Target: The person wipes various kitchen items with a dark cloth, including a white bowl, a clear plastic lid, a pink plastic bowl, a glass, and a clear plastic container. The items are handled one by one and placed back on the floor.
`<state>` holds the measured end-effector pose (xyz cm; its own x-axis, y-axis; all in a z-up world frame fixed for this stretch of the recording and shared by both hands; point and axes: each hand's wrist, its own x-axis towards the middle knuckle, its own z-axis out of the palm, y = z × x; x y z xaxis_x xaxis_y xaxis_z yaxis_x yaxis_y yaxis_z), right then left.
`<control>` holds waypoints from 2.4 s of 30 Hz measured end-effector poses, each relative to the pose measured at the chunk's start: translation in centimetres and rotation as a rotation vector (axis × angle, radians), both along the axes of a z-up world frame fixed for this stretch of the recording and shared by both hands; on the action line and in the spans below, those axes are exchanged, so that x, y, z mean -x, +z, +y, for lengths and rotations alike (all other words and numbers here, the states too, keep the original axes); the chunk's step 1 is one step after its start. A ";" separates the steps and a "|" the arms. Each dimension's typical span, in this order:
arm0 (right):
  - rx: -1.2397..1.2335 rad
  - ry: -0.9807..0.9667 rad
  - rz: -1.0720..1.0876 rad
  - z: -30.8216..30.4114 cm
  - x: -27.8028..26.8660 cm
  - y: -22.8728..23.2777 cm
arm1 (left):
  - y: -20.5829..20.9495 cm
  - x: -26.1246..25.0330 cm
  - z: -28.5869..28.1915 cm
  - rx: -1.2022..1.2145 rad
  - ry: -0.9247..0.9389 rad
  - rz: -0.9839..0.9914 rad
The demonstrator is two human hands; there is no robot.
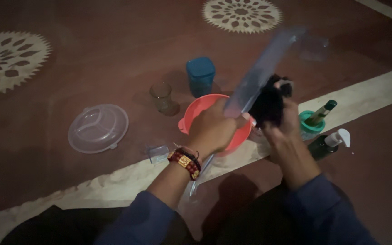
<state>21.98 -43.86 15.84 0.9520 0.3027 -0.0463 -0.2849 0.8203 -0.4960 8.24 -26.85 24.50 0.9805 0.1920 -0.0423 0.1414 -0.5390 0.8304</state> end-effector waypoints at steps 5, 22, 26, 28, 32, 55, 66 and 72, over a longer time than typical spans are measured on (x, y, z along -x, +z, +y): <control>0.152 -0.059 -0.125 -0.3 0.0 1.0 | 0.3 0.2 -0.4 -0.016 -0.048 0.085; 0.655 0.066 -0.405 6.7 6.0 -3.7 | 3.6 -1.0 0.2 0.034 0.213 0.032; 0.736 0.016 -0.396 6.6 5.1 -4.4 | 3.7 -0.9 0.3 -0.016 0.163 0.080; 0.744 -0.038 -0.333 6.6 4.1 -4.6 | 3.7 -1.0 0.3 0.014 0.145 0.097; 0.610 -0.178 -0.293 5.4 1.3 -3.4 | 3.5 -1.4 0.1 0.197 0.059 0.170; 0.589 -0.212 0.085 1.8 0.4 -3.6 | -1.0 -3.6 -1.8 -0.070 -0.041 -0.124; 1.086 -0.383 -0.624 5.0 7.7 1.8 | -2.1 -5.2 -1.1 -0.115 0.082 -0.128; 1.027 -0.326 -0.904 5.2 9.3 3.1 | -0.6 -6.8 -0.1 -0.200 0.074 -0.040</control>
